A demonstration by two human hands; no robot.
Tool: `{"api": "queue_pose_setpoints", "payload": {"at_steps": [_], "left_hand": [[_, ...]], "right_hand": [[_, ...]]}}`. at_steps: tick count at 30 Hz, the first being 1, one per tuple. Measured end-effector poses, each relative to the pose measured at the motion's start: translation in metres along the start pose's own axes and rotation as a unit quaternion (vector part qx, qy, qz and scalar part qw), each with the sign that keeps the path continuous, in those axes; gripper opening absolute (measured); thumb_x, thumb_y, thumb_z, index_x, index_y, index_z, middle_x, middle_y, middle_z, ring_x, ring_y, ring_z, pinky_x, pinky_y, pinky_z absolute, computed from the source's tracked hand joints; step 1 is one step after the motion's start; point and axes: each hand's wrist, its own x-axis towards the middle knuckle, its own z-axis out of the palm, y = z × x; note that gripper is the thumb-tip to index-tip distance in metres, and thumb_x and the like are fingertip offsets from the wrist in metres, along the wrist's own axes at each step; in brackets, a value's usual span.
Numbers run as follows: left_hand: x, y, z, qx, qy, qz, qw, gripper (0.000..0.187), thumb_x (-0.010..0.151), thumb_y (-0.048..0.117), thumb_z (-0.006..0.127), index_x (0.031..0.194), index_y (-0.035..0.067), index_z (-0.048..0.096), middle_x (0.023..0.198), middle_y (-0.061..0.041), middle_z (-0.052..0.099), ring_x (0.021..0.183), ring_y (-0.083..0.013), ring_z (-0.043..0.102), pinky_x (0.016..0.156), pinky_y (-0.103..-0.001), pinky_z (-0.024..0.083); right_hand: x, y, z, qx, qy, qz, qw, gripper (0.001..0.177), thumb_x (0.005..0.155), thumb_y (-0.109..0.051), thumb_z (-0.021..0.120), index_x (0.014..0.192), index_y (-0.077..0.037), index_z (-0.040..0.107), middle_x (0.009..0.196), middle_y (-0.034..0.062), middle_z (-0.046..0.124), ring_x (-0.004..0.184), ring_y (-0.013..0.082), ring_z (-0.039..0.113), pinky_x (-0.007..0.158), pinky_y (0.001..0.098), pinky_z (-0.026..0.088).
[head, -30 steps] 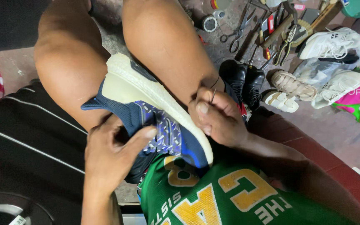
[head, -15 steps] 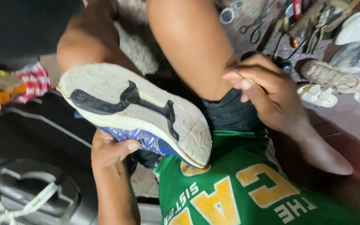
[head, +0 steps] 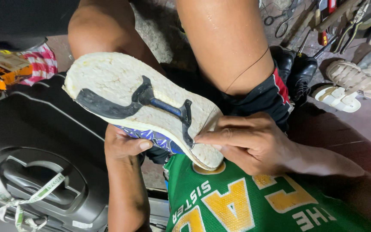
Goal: The person sews the sole of a blue and white sneaker using a needle and thread. They repeatedly push the needle through the shoe's edge and pull the thread to secure the sole.
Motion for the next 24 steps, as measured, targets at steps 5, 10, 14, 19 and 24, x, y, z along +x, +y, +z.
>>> {"api": "queue_pose_setpoints", "payload": {"at_steps": [5, 10, 14, 19, 24], "left_hand": [[0.003, 0.002, 0.004, -0.01, -0.028, -0.004, 1.0, 0.073, 0.067, -0.003, 0.089, 0.134, -0.012, 0.062, 0.124, -0.02, 0.073, 0.113, -0.0296, 0.071, 0.106, -0.043, 0.055], [0.005, 0.005, 0.003, 0.043, -0.043, -0.02, 0.998, 0.065, 0.07, -0.004, 0.087, 0.132, -0.008, 0.064, 0.119, -0.016, 0.074, 0.111, -0.0248, 0.071, 0.105, -0.041, 0.055], [0.011, 0.01, 0.006, 0.113, -0.041, -0.051, 0.991, 0.057, 0.073, -0.004, 0.085, 0.127, -0.005, 0.066, 0.117, -0.011, 0.074, 0.109, -0.0204, 0.071, 0.101, -0.037, 0.056], [0.029, 0.013, 0.029, 0.191, -0.052, -0.082, 0.977, 0.045, 0.078, -0.006, 0.081, 0.121, -0.004, 0.068, 0.111, -0.008, 0.075, 0.101, -0.0133, 0.07, 0.092, -0.031, 0.057], [0.049, 0.025, 0.058, 0.229, -0.081, -0.159, 0.957, 0.034, 0.078, -0.006, 0.083, 0.109, -0.003, 0.071, 0.1, -0.005, 0.076, 0.09, -0.0072, 0.07, 0.082, -0.027, 0.061]], "right_hand": [[0.001, -0.006, -0.006, -0.022, -0.001, -0.01, 1.0, 0.037, 0.086, 0.007, 0.066, 0.121, -0.004, 0.071, 0.112, 0.0164, 0.075, 0.081, 0.0155, 0.076, 0.064, 0.0243, 0.063], [0.004, -0.008, -0.011, -0.084, -0.024, 0.013, 0.996, 0.039, 0.086, 0.003, 0.067, 0.123, -0.006, 0.073, 0.093, 0.0056, 0.073, 0.067, 0.0113, 0.07, 0.055, 0.0247, 0.057], [0.006, -0.013, -0.021, -0.189, -0.042, 0.026, 0.981, 0.037, 0.086, -0.002, 0.068, 0.121, -0.01, 0.074, 0.083, 0.0016, 0.068, 0.058, 0.0112, 0.063, 0.049, 0.0265, 0.054], [0.013, -0.004, -0.038, -0.272, -0.096, 0.07, 0.955, 0.032, 0.087, -0.011, 0.071, 0.118, -0.013, 0.077, 0.086, 0.0014, 0.071, 0.052, 0.0115, 0.061, 0.044, 0.0256, 0.053], [0.023, 0.013, -0.053, -0.304, -0.11, 0.024, 0.946, 0.03, 0.088, -0.011, 0.07, 0.117, -0.014, 0.077, 0.098, 0.0006, 0.075, 0.064, 0.0112, 0.069, 0.053, 0.0253, 0.057]]}}
